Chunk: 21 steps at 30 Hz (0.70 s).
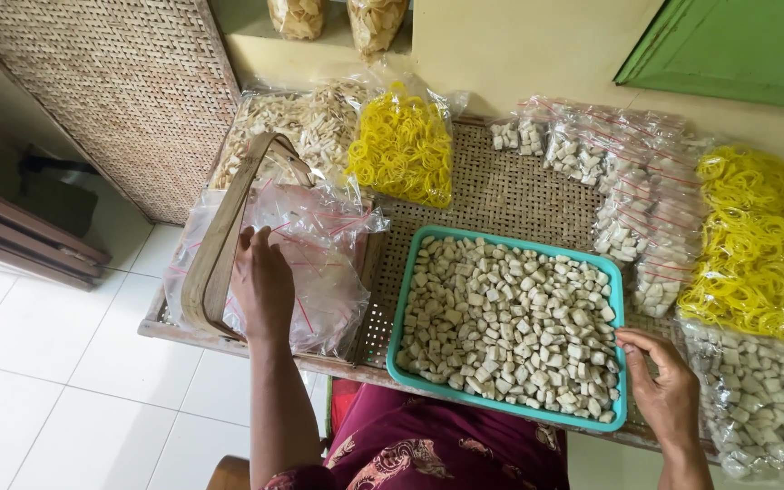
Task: A person is manually filling small plastic bags with bite-sized snacks from a tray.
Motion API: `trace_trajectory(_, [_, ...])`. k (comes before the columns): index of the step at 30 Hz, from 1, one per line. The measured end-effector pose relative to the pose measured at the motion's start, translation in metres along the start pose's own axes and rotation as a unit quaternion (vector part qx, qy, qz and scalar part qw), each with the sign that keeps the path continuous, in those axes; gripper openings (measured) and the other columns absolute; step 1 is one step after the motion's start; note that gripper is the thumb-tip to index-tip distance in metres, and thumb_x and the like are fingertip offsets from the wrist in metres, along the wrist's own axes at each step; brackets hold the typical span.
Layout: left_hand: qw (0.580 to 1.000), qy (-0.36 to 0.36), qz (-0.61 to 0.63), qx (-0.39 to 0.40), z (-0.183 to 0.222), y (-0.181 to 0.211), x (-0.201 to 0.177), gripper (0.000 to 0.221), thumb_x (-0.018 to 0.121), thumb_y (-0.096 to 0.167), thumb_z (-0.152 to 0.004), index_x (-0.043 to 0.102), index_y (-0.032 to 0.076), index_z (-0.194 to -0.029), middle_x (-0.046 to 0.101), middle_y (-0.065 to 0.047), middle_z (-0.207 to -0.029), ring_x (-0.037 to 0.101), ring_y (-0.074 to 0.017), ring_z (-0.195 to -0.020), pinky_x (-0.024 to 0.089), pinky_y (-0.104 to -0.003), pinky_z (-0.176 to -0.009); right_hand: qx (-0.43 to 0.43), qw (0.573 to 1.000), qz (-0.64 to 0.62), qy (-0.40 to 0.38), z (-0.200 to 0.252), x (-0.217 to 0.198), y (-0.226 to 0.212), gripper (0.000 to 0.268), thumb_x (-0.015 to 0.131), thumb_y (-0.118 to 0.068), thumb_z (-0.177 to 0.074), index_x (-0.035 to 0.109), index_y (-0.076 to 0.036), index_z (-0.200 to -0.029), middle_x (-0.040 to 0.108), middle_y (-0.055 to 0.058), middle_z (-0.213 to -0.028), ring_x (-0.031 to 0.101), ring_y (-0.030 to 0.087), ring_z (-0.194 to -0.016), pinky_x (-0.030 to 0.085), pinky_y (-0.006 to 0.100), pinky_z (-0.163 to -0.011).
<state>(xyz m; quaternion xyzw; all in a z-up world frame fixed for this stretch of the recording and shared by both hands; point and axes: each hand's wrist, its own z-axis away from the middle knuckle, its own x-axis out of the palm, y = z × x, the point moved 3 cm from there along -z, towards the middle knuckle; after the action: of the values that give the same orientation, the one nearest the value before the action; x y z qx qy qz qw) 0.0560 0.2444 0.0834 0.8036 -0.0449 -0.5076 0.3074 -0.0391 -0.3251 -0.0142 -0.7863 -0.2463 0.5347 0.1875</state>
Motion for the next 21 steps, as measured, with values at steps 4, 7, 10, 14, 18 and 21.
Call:
trace_trajectory(4, [0.999, 0.014, 0.004, 0.037, 0.016, 0.010, -0.007, 0.033, 0.062, 0.011, -0.100, 0.065, -0.002, -0.130, 0.062, -0.018, -0.123, 0.061, -0.0358, -0.107, 0.049, -0.050, -0.089, 0.030, 0.999, -0.021, -0.003, -0.002, -0.007, -0.016, 0.027, 0.061, -0.012, -0.101, 0.067, -0.010, -0.127, 0.071, 0.010, -0.128, 0.069, 0.024, -0.116, 0.058, 0.037, -0.097])
trace_trajectory(7, [0.988, -0.105, -0.115, 0.009, 0.025, 0.013, 0.003, 0.093, 0.073, 0.063, -0.085, 0.045, 0.005, -0.152, 0.056, -0.021, -0.136, 0.047, -0.0400, -0.123, 0.049, -0.053, -0.091, 0.041, 0.999, -0.019, -0.009, 0.001, -0.004, -0.009, 0.027, 0.059, -0.014, -0.103, 0.067, -0.012, -0.129, 0.072, 0.010, -0.128, 0.070, 0.026, -0.115, 0.061, 0.039, -0.091])
trace_trajectory(10, [0.986, -0.123, -0.112, -0.005, 0.026, 0.009, 0.012, 0.106, 0.083, 0.055, -0.076, 0.033, 0.012, -0.160, 0.048, -0.019, -0.142, 0.044, -0.0396, -0.128, 0.044, -0.056, -0.096, 0.012, 1.000, -0.007, -0.005, -0.001, -0.003, -0.011, 0.026, 0.058, -0.016, -0.104, 0.067, -0.012, -0.128, 0.073, 0.009, -0.125, 0.072, 0.024, -0.112, 0.062, 0.036, -0.089])
trace_trajectory(14, [0.991, -0.076, -0.105, 0.004, 0.024, 0.004, 0.012, 0.101, 0.088, 0.042, -0.075, 0.039, 0.015, -0.158, 0.056, -0.017, -0.126, 0.050, -0.0381, -0.114, 0.047, -0.052, -0.088, 0.026, 0.999, -0.016, -0.010, 0.000, -0.004, -0.014, 0.026, 0.059, -0.014, -0.103, 0.067, -0.012, -0.128, 0.074, 0.009, -0.123, 0.072, 0.024, -0.112, 0.061, 0.037, -0.090])
trace_trajectory(18, [0.997, -0.042, -0.067, 0.002, 0.023, -0.003, 0.011, 0.088, 0.088, 0.040, -0.074, 0.050, 0.017, -0.150, 0.058, -0.017, -0.121, 0.050, -0.0401, -0.107, 0.045, -0.053, -0.085, 0.050, 0.999, -0.007, -0.017, 0.001, -0.003, -0.013, 0.027, 0.058, -0.020, -0.104, 0.066, -0.015, -0.130, 0.074, 0.007, -0.125, 0.073, 0.025, -0.112, 0.064, 0.037, -0.082])
trace_trajectory(21, [1.000, -0.008, -0.026, 0.012, 0.025, 0.001, 0.003, 0.078, 0.089, 0.034, -0.073, 0.055, 0.021, -0.142, 0.060, -0.015, -0.115, 0.052, -0.0388, -0.104, 0.045, -0.053, -0.085, 0.047, 0.998, -0.037, -0.012, -0.003, -0.008, -0.036, 0.025, 0.059, -0.015, -0.103, 0.069, -0.014, -0.126, 0.074, 0.005, -0.124, 0.071, 0.022, -0.115, 0.059, 0.033, -0.093])
